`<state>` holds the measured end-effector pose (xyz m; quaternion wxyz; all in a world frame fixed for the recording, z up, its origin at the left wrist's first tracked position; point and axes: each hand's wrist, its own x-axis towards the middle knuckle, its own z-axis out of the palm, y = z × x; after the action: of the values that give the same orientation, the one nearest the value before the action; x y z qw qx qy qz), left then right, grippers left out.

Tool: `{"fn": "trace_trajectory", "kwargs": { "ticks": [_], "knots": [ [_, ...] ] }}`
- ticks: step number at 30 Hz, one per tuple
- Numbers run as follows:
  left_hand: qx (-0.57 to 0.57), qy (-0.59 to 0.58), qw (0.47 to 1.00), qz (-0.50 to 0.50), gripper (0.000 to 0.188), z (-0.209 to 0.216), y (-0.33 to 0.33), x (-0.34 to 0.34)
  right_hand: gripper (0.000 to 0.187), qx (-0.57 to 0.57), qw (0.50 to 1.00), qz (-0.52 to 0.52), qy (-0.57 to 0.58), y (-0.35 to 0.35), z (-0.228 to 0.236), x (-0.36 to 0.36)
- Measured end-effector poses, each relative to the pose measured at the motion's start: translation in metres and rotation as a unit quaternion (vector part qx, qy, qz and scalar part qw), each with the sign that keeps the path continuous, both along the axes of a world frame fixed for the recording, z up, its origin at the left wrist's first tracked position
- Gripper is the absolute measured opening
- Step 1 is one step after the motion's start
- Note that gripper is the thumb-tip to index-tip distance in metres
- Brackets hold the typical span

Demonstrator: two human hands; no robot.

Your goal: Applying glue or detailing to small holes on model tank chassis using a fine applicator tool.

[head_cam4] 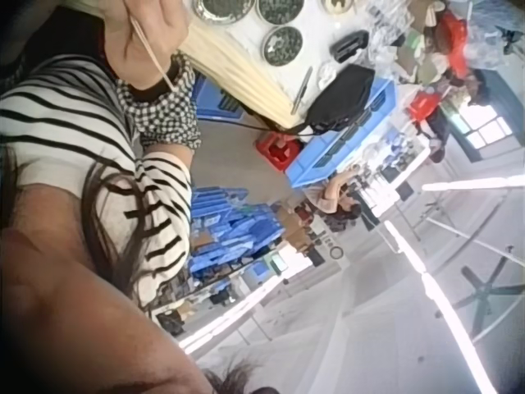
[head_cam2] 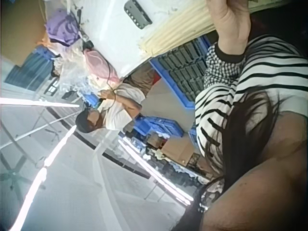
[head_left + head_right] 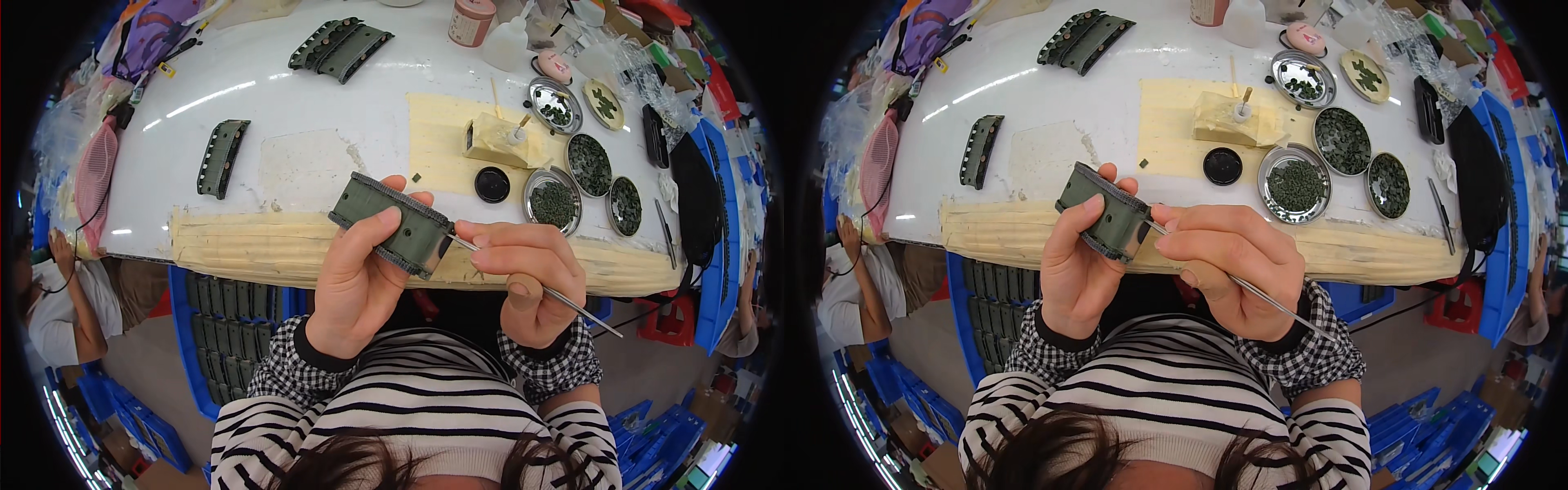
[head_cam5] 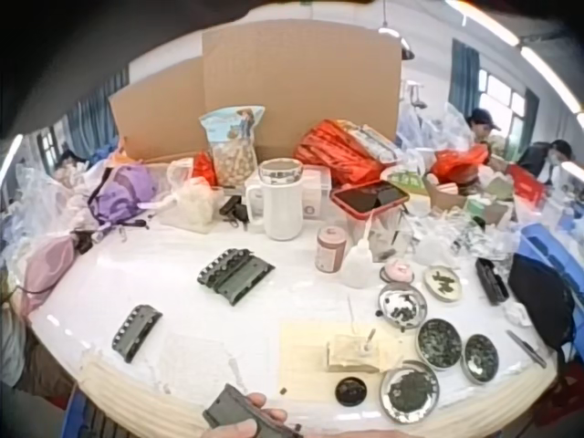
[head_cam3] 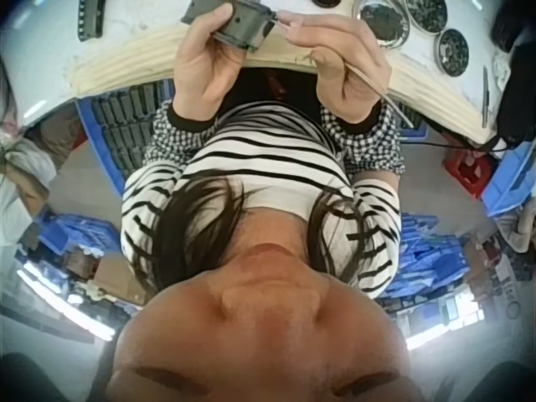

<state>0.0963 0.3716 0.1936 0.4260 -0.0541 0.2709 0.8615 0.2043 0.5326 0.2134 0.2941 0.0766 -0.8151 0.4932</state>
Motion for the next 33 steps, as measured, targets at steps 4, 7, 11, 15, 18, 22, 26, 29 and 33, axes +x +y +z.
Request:
{"fn": "trace_trajectory", "kwargs": {
  "ticks": [4,7,11,15,18,22,26,29,33],
  "knots": [
    [0.009,-0.001,1.0,-0.005,0.037,-0.004,-0.001,0.0,0.018,0.006,1.0,0.018,0.01,-0.002,0.0,0.001],
    [0.022,-0.002,1.0,-0.011,0.037,-0.006,-0.002,0.0,0.019,0.02,0.999,0.03,0.024,0.0,-0.003,0.002],
    [0.033,0.0,0.999,-0.012,0.038,-0.008,-0.003,0.0,0.019,0.018,0.999,0.032,0.019,-0.001,-0.002,0.003],
    [0.038,0.008,0.999,-0.013,0.038,-0.009,-0.004,-0.001,0.019,0.013,0.999,0.032,0.031,-0.003,-0.004,0.002],
    [0.042,0.009,0.999,-0.019,0.038,-0.009,-0.006,-0.002,0.017,0.007,0.999,0.029,0.038,-0.005,-0.006,0.002],
    [0.058,0.008,0.998,-0.018,0.038,-0.01,-0.006,-0.001,0.017,0.005,0.998,0.018,0.056,-0.009,-0.012,0.002],
    [0.058,0.009,0.998,-0.014,0.038,-0.01,-0.006,0.0,0.017,0.002,0.998,0.017,0.066,-0.01,-0.015,0.002],
    [0.064,0.011,0.998,-0.014,0.037,-0.01,-0.005,0.0,0.018,-0.001,0.997,0.018,0.07,-0.01,-0.017,0.002],
    [0.059,0.011,0.998,-0.017,0.038,-0.012,-0.003,-0.001,0.019,-0.015,0.997,0.021,0.074,-0.009,-0.019,0.001]
  ]
}}
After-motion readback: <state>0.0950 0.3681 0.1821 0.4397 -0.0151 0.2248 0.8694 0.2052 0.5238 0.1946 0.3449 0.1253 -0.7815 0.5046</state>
